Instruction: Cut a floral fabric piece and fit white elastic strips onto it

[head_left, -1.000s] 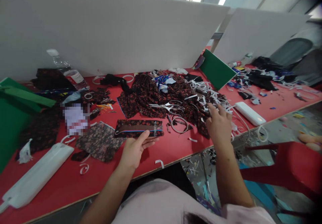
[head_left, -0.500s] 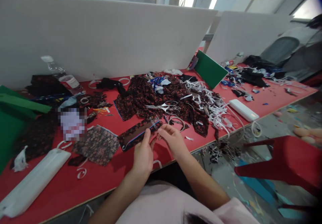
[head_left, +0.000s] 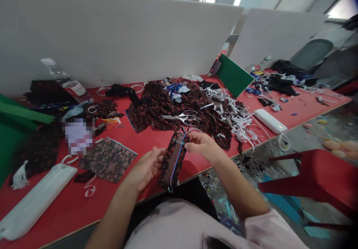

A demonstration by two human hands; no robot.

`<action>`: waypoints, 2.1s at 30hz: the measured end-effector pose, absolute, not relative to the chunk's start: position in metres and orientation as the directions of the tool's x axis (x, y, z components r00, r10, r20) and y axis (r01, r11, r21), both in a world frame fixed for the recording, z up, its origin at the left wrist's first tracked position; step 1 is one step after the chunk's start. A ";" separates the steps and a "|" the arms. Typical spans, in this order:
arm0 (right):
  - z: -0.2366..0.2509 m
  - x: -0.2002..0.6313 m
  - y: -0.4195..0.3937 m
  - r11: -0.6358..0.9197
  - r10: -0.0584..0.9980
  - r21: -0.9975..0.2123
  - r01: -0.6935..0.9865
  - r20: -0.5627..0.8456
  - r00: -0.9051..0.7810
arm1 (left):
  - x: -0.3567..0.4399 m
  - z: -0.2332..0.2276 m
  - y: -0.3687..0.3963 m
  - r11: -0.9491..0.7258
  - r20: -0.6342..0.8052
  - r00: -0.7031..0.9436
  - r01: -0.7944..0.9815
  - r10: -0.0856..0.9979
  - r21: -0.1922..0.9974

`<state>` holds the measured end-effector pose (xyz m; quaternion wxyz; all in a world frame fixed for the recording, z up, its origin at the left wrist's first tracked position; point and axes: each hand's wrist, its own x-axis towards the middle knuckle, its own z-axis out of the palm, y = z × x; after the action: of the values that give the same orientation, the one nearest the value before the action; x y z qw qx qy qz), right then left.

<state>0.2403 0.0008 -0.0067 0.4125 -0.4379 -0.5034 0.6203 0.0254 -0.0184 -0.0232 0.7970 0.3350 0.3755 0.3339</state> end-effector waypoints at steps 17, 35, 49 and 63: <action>-0.018 0.219 0.024 -0.218 0.892 -0.976 -0.024 -0.189 -0.410 | 0.046 -0.024 -0.023 0.409 -0.377 0.419 0.014 0.826 0.912; -0.003 0.202 0.004 0.507 0.862 -0.639 0.579 0.399 -0.314 | 0.051 -0.031 -0.026 0.182 -0.211 0.200 0.154 0.957 0.971; 0.008 0.200 -0.021 0.591 0.786 -0.215 0.778 0.370 -0.495 | 0.049 -0.019 -0.030 0.057 -0.075 0.126 0.142 0.989 0.988; 0.018 0.211 -0.003 0.610 0.792 -0.447 0.655 0.313 -0.524 | 0.046 -0.038 -0.021 0.151 -0.147 -0.055 0.081 0.988 0.985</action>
<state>0.2115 -0.0026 0.0179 0.2488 -0.4197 -0.8619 0.1381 0.0464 -0.0215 -0.0384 0.5019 0.4696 0.5688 0.4516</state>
